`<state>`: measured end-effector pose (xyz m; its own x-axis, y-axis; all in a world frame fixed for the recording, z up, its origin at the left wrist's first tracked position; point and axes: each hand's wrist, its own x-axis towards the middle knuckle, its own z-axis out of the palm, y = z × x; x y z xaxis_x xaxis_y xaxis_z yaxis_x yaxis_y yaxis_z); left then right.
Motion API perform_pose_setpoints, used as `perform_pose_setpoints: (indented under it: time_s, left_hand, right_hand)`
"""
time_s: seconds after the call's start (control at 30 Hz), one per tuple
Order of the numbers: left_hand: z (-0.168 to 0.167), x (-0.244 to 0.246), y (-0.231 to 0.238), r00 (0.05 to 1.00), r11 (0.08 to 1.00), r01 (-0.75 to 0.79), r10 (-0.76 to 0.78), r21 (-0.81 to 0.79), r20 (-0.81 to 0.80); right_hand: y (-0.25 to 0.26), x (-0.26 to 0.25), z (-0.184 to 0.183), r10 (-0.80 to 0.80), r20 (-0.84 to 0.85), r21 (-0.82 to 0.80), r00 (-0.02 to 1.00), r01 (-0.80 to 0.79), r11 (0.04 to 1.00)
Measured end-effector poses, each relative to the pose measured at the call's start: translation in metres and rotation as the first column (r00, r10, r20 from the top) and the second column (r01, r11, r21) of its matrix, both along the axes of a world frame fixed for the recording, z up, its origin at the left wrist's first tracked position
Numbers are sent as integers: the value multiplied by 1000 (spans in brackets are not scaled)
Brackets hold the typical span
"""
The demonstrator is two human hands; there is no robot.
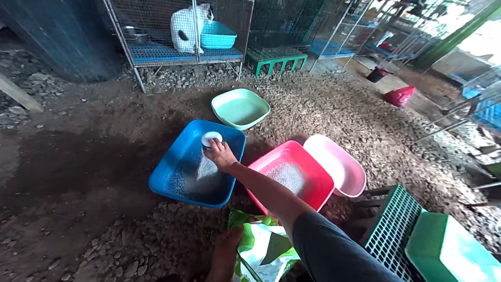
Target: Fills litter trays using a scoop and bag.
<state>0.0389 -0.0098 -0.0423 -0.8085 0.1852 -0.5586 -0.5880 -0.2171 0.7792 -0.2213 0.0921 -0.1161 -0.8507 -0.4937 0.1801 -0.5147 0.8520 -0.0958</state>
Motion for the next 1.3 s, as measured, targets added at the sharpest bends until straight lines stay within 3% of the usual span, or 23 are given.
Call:
perform_pose_setpoints:
  time_s: [0.07, 0.17, 0.2, 0.27, 0.37, 0.47, 0.53, 0.57, 0.7, 0.77, 0.83, 0.9, 0.97, 1.03, 1.1, 1.2, 1.3]
  left_hand:
    - [4, -2, 3, 1000, 1000, -8, 8, -14, -6]
    - [6, -3, 8, 999, 999, 1, -3, -40, -44]
    - [6, -3, 9, 997, 999, 18, -21, -37, -75]
    - [6, -1, 10, 986, 999, 49, -51, -16, -161]
    - [8, 2, 15, 970, 997, 71, -62, 28, -233]
    - [11, 8, 24, 933, 993, 114, -115, -23, -340]
    - [12, 15, 30, 883, 986, 144, -166, -83, -440]
    - [12, 18, 33, 844, 980, 165, -200, -113, -498]
    - [11, 26, 46, 655, 956, 195, -293, -219, -697]
    - [12, 28, 48, 593, 941, 194, -338, -277, -730]
    - [12, 27, 46, 602, 936, 194, -350, -294, -717]
    - [13, 21, 41, 683, 940, 204, -336, -272, -649]
    - [10, 17, 38, 751, 950, 204, -306, -236, -585]
    - [7, 19, 37, 751, 953, 218, -301, -209, -588]
    - [3, 25, 37, 704, 948, 232, -319, -219, -634]
    - [3, 27, 39, 627, 943, 227, -331, -242, -705]
    - [5, 25, 37, 593, 948, 211, -318, -238, -740]
  right_hand:
    - [9, 2, 24, 49, -185, -31, 982, -56, 998]
    - [40, 29, 79, -132, -304, -315, 943, 32, 949]
    - [57, 49, 104, -220, -233, -429, 947, 103, 898]
    - [105, 109, 158, -287, 60, -576, 956, 268, 772]
    - [183, 223, 186, -122, 467, -680, 876, 444, 584]
    - [205, 310, 164, 73, 746, -622, 662, 654, 431]
    - [194, 335, 135, 78, 863, -483, 500, 768, 420]
    - [185, 339, 116, 40, 895, -411, 445, 786, 462]
    - [143, 322, 27, -222, 812, -216, 540, 631, 745]
    - [112, 307, 12, -324, 811, 17, 487, 534, 846]
    - [87, 302, -6, -413, 772, 178, 483, 460, 870]
    - [79, 302, -18, -483, 726, 252, 489, 464, 849]
    - [80, 310, -29, -532, 665, 293, 524, 473, 831]
    - [77, 322, -42, -542, 648, 277, 535, 497, 822]
    - [67, 324, -59, -525, 676, 224, 517, 534, 815]
    - [60, 312, -63, -439, 798, 119, 413, 606, 786]
    - [59, 307, -77, -301, 863, 1, 405, 595, 804]
